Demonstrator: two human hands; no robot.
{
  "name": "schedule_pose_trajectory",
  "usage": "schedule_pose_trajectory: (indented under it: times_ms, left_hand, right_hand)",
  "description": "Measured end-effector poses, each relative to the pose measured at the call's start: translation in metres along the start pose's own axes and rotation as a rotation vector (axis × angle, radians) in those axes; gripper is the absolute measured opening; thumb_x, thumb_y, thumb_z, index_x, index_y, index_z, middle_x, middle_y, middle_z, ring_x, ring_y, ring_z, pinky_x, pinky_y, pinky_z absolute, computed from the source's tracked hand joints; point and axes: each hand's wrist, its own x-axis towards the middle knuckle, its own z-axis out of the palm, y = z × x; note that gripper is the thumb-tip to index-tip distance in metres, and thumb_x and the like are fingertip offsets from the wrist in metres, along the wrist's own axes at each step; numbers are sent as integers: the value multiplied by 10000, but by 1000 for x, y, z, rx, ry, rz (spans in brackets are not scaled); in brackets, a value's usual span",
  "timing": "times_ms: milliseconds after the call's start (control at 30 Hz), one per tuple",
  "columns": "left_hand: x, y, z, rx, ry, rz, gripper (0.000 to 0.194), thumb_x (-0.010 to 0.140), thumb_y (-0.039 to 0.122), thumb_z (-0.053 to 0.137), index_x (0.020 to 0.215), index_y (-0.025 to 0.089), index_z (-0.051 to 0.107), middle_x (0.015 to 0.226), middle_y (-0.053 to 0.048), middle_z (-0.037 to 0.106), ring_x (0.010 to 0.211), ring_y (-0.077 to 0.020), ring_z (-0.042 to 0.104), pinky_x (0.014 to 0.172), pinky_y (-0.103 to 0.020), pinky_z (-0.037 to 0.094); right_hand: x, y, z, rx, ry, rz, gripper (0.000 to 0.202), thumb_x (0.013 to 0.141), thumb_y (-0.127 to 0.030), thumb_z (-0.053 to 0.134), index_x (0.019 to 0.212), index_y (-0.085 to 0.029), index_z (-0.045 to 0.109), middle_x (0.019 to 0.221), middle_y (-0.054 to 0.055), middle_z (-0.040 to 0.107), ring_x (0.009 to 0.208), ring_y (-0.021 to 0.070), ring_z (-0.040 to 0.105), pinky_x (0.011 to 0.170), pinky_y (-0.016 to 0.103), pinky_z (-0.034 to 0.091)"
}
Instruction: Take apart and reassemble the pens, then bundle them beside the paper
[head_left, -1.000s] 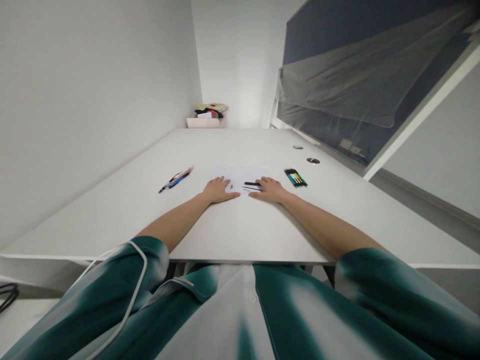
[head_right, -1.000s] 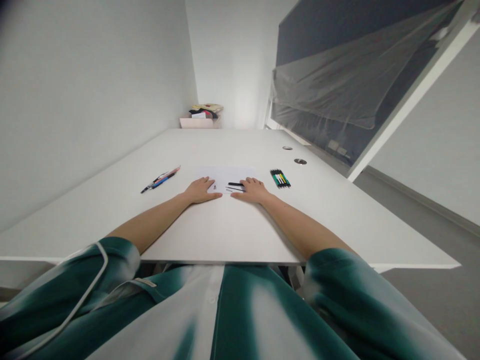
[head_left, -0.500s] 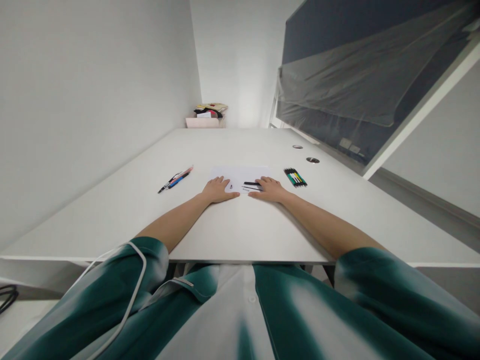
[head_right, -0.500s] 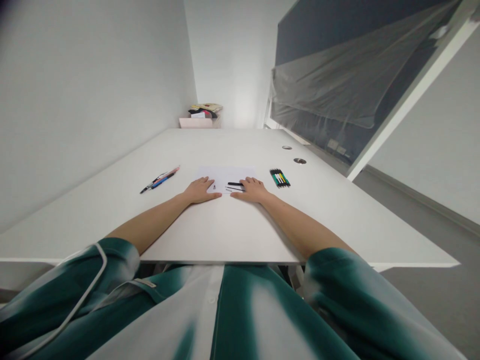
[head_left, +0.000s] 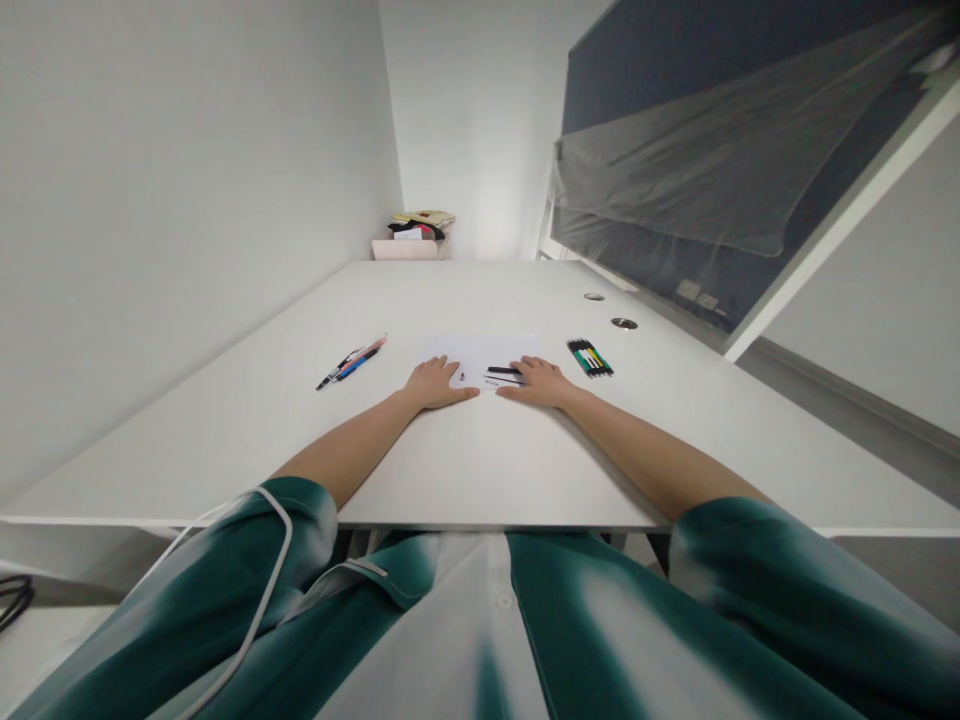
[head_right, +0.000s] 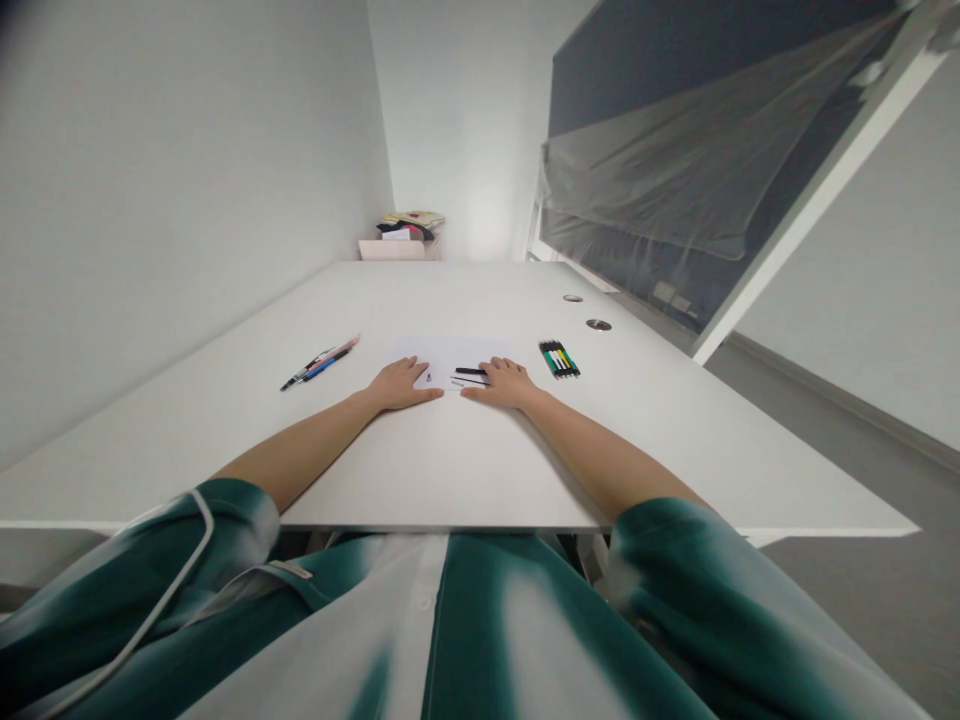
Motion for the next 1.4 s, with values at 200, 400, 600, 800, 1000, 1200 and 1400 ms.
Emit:
schedule_pose_trajectory:
  times_ms: [200,400,600,800,1000,1200,1400]
  left_hand:
    - [0,0,0,0,11,6,930,763,829,360,1439,191,391,1555,-168,302,1428,-347,283,1144,-460,246]
    - [2,-2,3,0,10,-2,930,750,842,357,1434,214,393,1557,-151,307,1428,-341,286,1144,-452,246]
    - [1,-1,2,5,17,5,914,757,835,359,1428,216,401,1546,-152,326,1424,-340,294,1140,-450,255]
    - [-1,0,0,-4,10,2,938,753,839,356,1434,196,398,1554,-162,309,1428,-346,285,1145,-453,249]
    - [1,-1,2,-5,13,1,961,745,850,347,1441,188,387,1558,-164,299,1430,-340,283,1148,-447,242]
    - [-1,1,1,9,70,9,992,760,812,405,1444,95,364,1550,-210,288,1433,-356,270,1154,-455,236]
    - [-7,7,-2,-22,221,259,761,837,605,527,1439,155,404,1528,-150,364,1427,-303,300,1186,-456,193]
  right_hand:
    - [1,1,1,-1,8,-14,835,796,-765,446,1418,-209,451,1497,164,396,1384,360,344,1099,500,308]
    - [2,2,3,3,13,-13,824,785,-776,448,1409,-237,460,1491,150,407,1380,357,350,1094,500,312]
    - [2,2,2,5,11,-14,820,794,-763,447,1409,-222,459,1500,153,394,1386,352,341,1104,495,304]
    - [2,1,1,10,5,-9,817,793,-762,452,1405,-221,459,1489,155,408,1380,353,352,1097,493,314]
    - [3,3,2,22,18,-14,820,781,-771,468,1393,-225,471,1463,159,439,1367,353,373,1087,485,328]
    - [4,5,6,31,54,-15,882,771,-762,500,1429,-178,432,1503,180,379,1382,367,337,1106,495,288]
    - [3,2,2,74,238,-154,583,835,-543,584,1281,-168,591,1363,166,518,1291,337,413,1056,465,309]
